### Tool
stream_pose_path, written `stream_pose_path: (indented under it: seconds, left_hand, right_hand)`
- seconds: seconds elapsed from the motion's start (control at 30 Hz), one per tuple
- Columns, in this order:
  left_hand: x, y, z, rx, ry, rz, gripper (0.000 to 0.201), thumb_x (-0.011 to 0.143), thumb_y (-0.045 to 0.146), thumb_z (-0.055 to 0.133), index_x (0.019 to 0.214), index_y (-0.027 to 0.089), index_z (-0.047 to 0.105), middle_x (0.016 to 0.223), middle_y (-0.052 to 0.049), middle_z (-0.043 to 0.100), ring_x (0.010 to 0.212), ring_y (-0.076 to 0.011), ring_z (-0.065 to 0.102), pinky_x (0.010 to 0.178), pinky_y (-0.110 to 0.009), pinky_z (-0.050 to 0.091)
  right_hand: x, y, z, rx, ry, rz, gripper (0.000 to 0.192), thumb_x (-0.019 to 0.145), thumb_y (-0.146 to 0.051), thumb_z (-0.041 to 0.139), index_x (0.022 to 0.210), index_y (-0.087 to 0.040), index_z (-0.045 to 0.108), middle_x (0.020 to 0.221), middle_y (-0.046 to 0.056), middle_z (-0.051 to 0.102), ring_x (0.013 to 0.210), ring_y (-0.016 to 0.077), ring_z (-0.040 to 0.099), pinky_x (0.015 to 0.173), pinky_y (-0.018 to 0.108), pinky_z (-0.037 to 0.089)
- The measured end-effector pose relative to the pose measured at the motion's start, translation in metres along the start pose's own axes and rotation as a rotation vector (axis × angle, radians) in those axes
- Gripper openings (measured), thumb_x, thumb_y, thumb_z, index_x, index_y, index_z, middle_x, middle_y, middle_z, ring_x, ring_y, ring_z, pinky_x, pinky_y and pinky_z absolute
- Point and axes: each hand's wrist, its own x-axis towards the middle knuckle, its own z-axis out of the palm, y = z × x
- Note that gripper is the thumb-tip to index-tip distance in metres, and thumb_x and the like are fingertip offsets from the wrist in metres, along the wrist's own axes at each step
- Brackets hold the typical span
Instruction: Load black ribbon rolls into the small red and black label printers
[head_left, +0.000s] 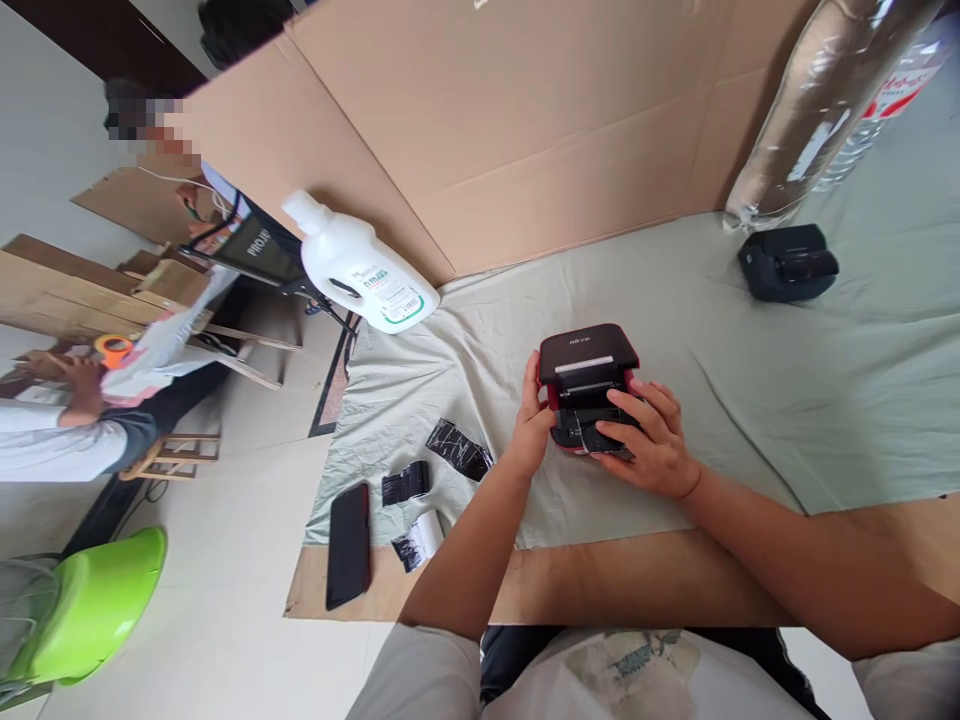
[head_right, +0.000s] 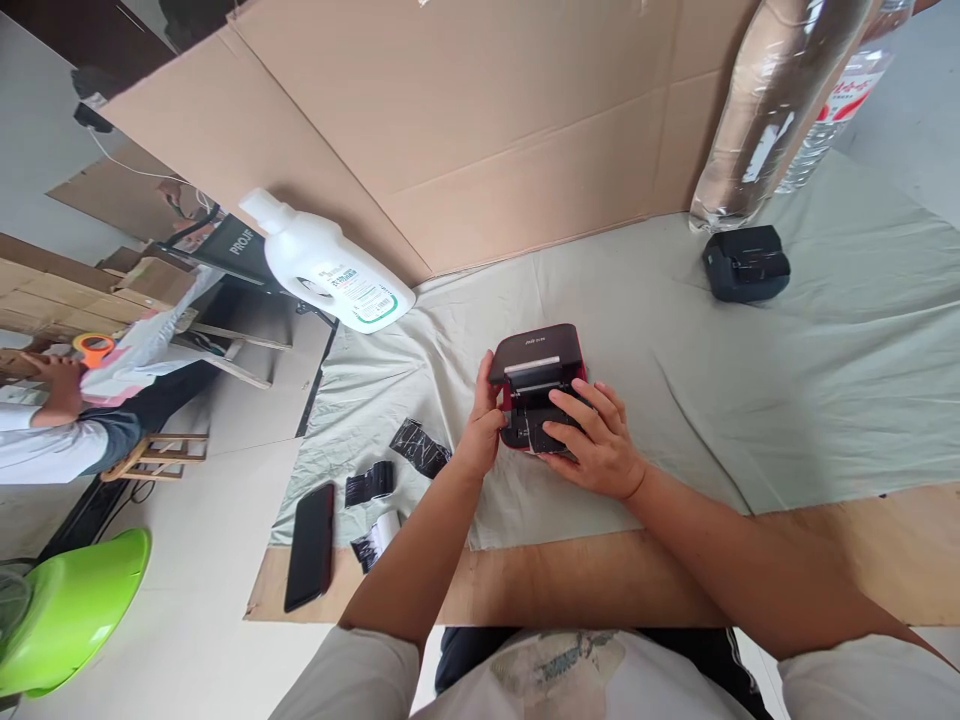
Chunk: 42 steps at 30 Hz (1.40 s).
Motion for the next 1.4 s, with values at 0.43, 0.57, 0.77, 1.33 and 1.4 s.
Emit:
stream_pose_path:
  seconds: [0.43,0.57,0.77,1.33,1.4]
  left_hand:
    - [0.027,0.045,0.012,0.833,-0.022,0.299,0.030,0.078,0.018,0.056,0.102,0.024,0.072,0.110,-0.008,0.071,0.110,-0.0295,0.059,0.106,-0.046,0.038]
    - [0.058,0.042,0.027,1.154,-0.265,0.194,0.026,0.071,0.021,0.064,0.094,0.023,0.074,0.097,-0.011,0.075,0.112,-0.0361,0.058,0.108,-0.052,0.028]
    - [0.073,0.038,0.042,1.397,-0.298,0.126,0.007,0.064,0.016,0.071,0.070,0.018,0.072,0.083,-0.016,0.072,0.111,-0.0409,0.054,0.102,-0.056,0.027]
    - [-0.047,0.082,-0.085,0.217,-0.084,-0.034,0.036,0.062,0.026,0.079,0.096,0.016,0.071,0.088,-0.006,0.070,0.081,-0.0223,0.065,0.075,-0.035,0.051]
    - [-0.063,0.088,-0.121,0.286,-0.030,-0.110,0.040,0.058,0.024,0.081,0.095,0.016,0.070,0.089,-0.007,0.069,0.083,-0.0228,0.065,0.076,-0.033,0.051]
  right_hand:
    - [0.000,0.009,0.003,0.128,-0.030,-0.057,0.038,0.082,-0.037,0.073,0.117,-0.026,0.063,0.113,0.008,0.072,0.114,0.0270,0.063,0.103,0.050,0.048]
    - [-0.002,0.012,0.004,0.143,-0.049,-0.038,0.036,0.085,-0.041,0.070,0.117,-0.027,0.064,0.114,0.008,0.072,0.114,0.0274,0.063,0.103,0.052,0.048]
    - [-0.002,0.014,0.001,0.157,-0.023,-0.036,0.043,0.085,-0.041,0.071,0.124,-0.028,0.058,0.123,0.009,0.068,0.118,0.0288,0.062,0.099,0.051,0.052]
    - [0.005,0.019,-0.002,0.137,-0.033,0.085,0.070,0.087,-0.068,0.053,0.144,-0.031,0.037,0.133,0.017,0.054,0.123,0.0387,0.054,0.101,0.059,0.048]
    - [0.007,0.019,-0.001,0.133,-0.023,0.065,0.069,0.086,-0.065,0.058,0.141,-0.028,0.040,0.131,0.017,0.055,0.122,0.0374,0.054,0.100,0.058,0.049]
